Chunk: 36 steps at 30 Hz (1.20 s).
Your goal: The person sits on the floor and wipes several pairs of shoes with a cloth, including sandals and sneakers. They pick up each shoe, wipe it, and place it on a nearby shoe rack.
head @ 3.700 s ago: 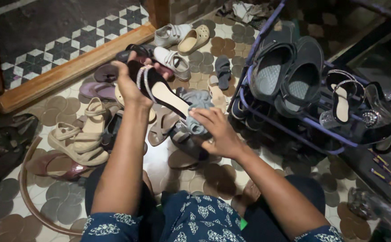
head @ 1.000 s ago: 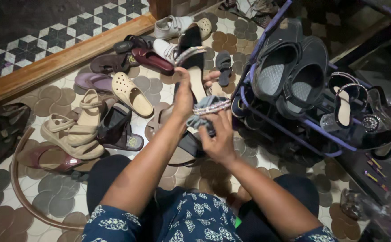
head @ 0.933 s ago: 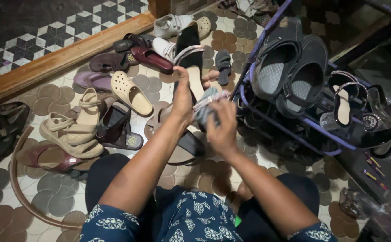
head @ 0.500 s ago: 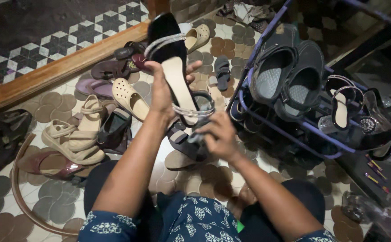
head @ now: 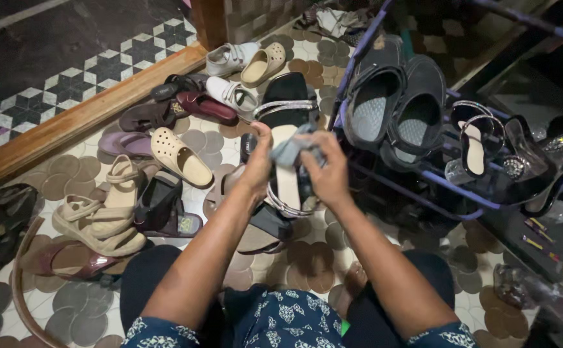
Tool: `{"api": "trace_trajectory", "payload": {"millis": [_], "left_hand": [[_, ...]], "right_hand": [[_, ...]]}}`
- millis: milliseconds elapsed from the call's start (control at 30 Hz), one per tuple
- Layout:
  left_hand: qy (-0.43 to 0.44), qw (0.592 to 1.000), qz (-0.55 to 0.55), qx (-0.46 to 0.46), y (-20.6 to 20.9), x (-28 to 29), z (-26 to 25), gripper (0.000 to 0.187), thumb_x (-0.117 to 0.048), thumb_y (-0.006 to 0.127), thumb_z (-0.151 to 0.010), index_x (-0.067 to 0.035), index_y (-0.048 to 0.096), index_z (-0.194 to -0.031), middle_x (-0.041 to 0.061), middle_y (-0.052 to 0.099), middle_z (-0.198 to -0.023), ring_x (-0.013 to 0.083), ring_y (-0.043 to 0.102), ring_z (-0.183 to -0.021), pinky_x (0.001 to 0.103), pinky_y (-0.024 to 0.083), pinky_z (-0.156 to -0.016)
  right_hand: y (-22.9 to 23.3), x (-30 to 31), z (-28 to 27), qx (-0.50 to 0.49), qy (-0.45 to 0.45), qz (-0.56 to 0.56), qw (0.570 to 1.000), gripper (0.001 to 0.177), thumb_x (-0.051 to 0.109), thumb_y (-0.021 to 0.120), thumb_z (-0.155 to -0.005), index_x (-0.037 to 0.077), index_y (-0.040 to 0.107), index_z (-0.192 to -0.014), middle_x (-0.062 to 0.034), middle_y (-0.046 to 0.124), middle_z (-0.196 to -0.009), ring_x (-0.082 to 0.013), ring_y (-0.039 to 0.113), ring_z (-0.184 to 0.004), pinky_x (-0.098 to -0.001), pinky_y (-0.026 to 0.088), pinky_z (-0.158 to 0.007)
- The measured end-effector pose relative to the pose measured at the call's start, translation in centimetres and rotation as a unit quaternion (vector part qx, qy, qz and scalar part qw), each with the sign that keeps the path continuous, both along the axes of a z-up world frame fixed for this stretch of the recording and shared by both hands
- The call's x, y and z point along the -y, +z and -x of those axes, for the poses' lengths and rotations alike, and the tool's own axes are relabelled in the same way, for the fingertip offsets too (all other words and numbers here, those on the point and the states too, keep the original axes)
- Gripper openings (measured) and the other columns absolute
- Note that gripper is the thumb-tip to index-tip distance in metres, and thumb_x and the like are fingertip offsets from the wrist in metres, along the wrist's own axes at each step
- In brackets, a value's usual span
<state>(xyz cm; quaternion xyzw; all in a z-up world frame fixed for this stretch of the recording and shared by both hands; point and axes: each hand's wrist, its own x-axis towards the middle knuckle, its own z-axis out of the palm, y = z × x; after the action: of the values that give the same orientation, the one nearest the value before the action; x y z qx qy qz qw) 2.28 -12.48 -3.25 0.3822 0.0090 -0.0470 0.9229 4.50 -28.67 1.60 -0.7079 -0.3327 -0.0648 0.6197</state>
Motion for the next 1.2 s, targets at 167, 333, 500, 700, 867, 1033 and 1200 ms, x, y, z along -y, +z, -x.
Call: {"api": "trace_trajectory", "payload": {"millis": [167, 333, 500, 700, 867, 1033, 1200], "left_hand": [[0.022, 0.999, 0.035, -0.029, -1.9, -1.4, -0.8, 0.099, -0.091, 0.035, -0.093, -0.004, 0.055, -0.133, 0.012, 0.066, -0.106, 0.0236, 0.070, -0.088, 0.039, 0.059, -0.075], [0.055, 0.998, -0.020, -0.015, -0.8, -2.6, -1.7, 0.112, -0.090, 0.031, -0.082, 0.002, 0.059, -0.138, 0.014, 0.071, -0.119, 0.0242, 0.072, -0.104, 0.037, 0.061, -0.087], [0.014, 0.996, -0.089, -0.004, -0.7, 0.5, -0.8, 0.109, -0.088, 0.032, -0.080, -0.003, 0.048, -0.146, 0.010, 0.064, -0.130, 0.0232, 0.064, -0.115, 0.041, 0.055, -0.097], [0.058, 0.990, -0.085, -0.098, -2.4, -0.8, -0.6, 0.104, -0.087, 0.032, -0.083, -0.002, 0.061, -0.134, 0.012, 0.071, -0.118, 0.0232, 0.071, -0.104, 0.039, 0.059, -0.090], [0.142, 0.988, -0.002, -0.064, -0.7, -5.2, -1.2, 0.104, -0.092, 0.030, -0.082, -0.001, 0.064, -0.120, 0.014, 0.066, -0.101, 0.0244, 0.070, -0.083, 0.046, 0.059, -0.073], [0.226, 0.970, 0.085, -0.017, 1.7, -7.8, -0.5, 0.108, -0.089, 0.032, -0.078, 0.000, 0.051, -0.137, 0.017, 0.070, -0.118, 0.0282, 0.073, -0.098, 0.047, 0.061, -0.088], [0.253, 0.959, 0.121, -0.044, 2.1, -7.0, -0.1, 0.105, -0.088, 0.031, -0.074, -0.004, 0.046, -0.135, 0.017, 0.072, -0.117, 0.0295, 0.074, -0.095, 0.041, 0.061, -0.077]], "right_hand": [[0.9, 2.7, -0.6, 0.029, 0.175, 0.164, 0.970, 0.034, -0.003, 0.062, -0.082, 0.007, 0.077, -0.111, -0.0094, 0.066, -0.114, -0.0233, 0.064, -0.113, -0.0353, 0.048, -0.104], [3.4, 4.5, -2.0, 0.105, -0.021, 0.210, 0.972, 0.035, -0.003, 0.060, -0.080, 0.008, 0.073, -0.110, -0.0094, 0.068, -0.112, -0.0248, 0.066, -0.105, -0.0330, 0.051, -0.094], [2.7, 1.1, -0.5, 0.124, -0.113, 0.084, 0.982, 0.031, -0.002, 0.069, -0.083, 0.008, 0.069, -0.112, -0.0117, 0.065, -0.111, -0.0284, 0.065, -0.105, -0.0344, 0.050, -0.095], [0.1, -0.1, 1.0, 0.202, 0.058, 0.186, 0.960, 0.043, -0.009, 0.059, -0.070, 0.009, 0.071, -0.108, -0.0148, 0.060, -0.119, -0.0361, 0.057, -0.117, -0.0432, 0.047, -0.101], [0.4, 1.5, -0.8, 0.241, -0.030, 0.216, 0.946, 0.044, -0.013, 0.054, -0.068, 0.012, 0.074, -0.097, -0.0114, 0.062, -0.114, -0.0363, 0.059, -0.111, -0.0435, 0.049, -0.094], [1.1, 2.0, 0.7, 0.178, -0.079, 0.141, 0.971, 0.031, -0.008, 0.060, -0.078, 0.005, 0.069, -0.105, -0.0134, 0.059, -0.108, -0.0329, 0.063, -0.099, -0.0387, 0.053, -0.087], [-1.2, -0.8, 5.7, 0.189, -0.018, 0.158, 0.969, 0.037, -0.003, 0.063, -0.080, 0.005, 0.073, -0.114, -0.0160, 0.061, -0.107, -0.0333, 0.064, -0.099, -0.0391, 0.053, -0.087]]}}
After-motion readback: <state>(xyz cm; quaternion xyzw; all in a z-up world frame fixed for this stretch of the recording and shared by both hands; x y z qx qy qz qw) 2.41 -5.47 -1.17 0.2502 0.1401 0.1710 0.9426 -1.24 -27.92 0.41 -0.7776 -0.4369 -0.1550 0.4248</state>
